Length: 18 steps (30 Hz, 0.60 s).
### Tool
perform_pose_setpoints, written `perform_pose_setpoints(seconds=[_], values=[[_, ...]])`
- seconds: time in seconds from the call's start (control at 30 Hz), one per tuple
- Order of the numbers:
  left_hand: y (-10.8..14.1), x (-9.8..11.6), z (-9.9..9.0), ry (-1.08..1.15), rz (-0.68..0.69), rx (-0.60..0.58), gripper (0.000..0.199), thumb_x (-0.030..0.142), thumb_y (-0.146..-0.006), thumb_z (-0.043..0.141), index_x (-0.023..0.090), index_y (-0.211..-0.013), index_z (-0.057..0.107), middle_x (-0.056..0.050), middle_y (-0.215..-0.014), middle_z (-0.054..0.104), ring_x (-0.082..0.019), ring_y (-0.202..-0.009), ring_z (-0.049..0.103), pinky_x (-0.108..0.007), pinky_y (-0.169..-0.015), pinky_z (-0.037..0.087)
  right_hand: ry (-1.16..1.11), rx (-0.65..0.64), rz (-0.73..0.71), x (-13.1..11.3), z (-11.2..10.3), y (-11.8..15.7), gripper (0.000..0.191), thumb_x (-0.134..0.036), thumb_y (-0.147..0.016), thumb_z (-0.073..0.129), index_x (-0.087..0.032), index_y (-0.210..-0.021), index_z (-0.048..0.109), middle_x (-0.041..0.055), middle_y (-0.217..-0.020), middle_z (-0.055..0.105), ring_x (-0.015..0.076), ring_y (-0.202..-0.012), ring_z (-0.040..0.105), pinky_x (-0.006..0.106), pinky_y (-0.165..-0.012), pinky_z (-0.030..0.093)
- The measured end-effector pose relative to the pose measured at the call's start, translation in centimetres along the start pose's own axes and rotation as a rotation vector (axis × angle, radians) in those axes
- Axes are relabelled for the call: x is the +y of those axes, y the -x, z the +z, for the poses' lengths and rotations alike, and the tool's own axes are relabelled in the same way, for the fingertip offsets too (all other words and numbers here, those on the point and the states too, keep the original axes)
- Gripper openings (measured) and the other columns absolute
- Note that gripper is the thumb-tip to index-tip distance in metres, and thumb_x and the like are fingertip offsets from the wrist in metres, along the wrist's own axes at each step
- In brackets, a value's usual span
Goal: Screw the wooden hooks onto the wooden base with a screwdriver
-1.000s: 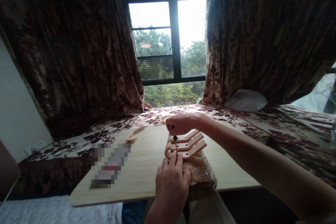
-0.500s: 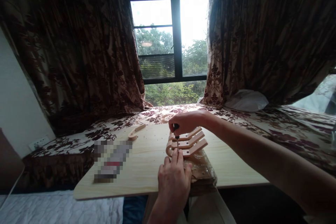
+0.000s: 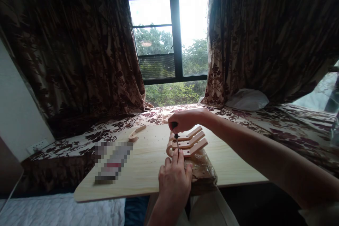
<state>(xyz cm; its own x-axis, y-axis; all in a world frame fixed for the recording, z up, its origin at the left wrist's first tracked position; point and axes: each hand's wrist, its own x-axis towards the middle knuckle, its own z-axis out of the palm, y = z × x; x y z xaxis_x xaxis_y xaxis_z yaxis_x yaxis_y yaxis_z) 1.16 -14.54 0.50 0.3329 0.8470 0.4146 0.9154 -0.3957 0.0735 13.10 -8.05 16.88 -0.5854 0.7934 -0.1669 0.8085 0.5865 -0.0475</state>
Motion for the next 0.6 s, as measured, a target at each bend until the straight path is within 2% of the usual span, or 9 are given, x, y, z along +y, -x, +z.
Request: perform_pose_setpoints(seconds=[0.23,0.47,0.6], values=[[-0.08,0.19,-0.37,0.001,-0.008,-0.013,0.045,0.032,-0.088,0.039,0.017,-0.129,0.044,-0.006,-0.131,0.05,-0.025,-0.102,0.052,-0.038,-0.081,0.043,0.028,0.044,0.062,-0.16,0.68,-0.18,0.028,-0.032,-0.089,0.052,-0.016,-0.112,0.054,0.0078,-0.11,0.056,0.0196,-0.09,0.058,0.039,-0.075,0.049],[-0.22,0.18,-0.4,-0.001,-0.013,-0.015,0.044,0.032,-0.088,0.038,0.017,-0.129,0.044,-0.005,-0.132,0.05,-0.025,-0.102,0.052,-0.04,-0.081,0.044,0.034,0.03,-0.01,-0.5,0.11,0.02,0.026,-0.032,-0.089,0.052,-0.015,-0.108,0.056,0.0068,-0.105,0.058,0.0186,-0.087,0.058,0.038,-0.074,0.05],[-0.11,0.33,-0.51,0.005,-0.015,-0.025,0.045,0.032,-0.088,0.039,0.016,-0.129,0.044,-0.006,-0.132,0.049,-0.026,-0.104,0.052,-0.041,-0.083,0.044,0.053,0.072,0.022,-0.65,0.8,-0.15,0.027,-0.032,-0.089,0.051,-0.015,-0.11,0.055,0.0074,-0.108,0.057,0.0191,-0.089,0.058,0.039,-0.075,0.049]])
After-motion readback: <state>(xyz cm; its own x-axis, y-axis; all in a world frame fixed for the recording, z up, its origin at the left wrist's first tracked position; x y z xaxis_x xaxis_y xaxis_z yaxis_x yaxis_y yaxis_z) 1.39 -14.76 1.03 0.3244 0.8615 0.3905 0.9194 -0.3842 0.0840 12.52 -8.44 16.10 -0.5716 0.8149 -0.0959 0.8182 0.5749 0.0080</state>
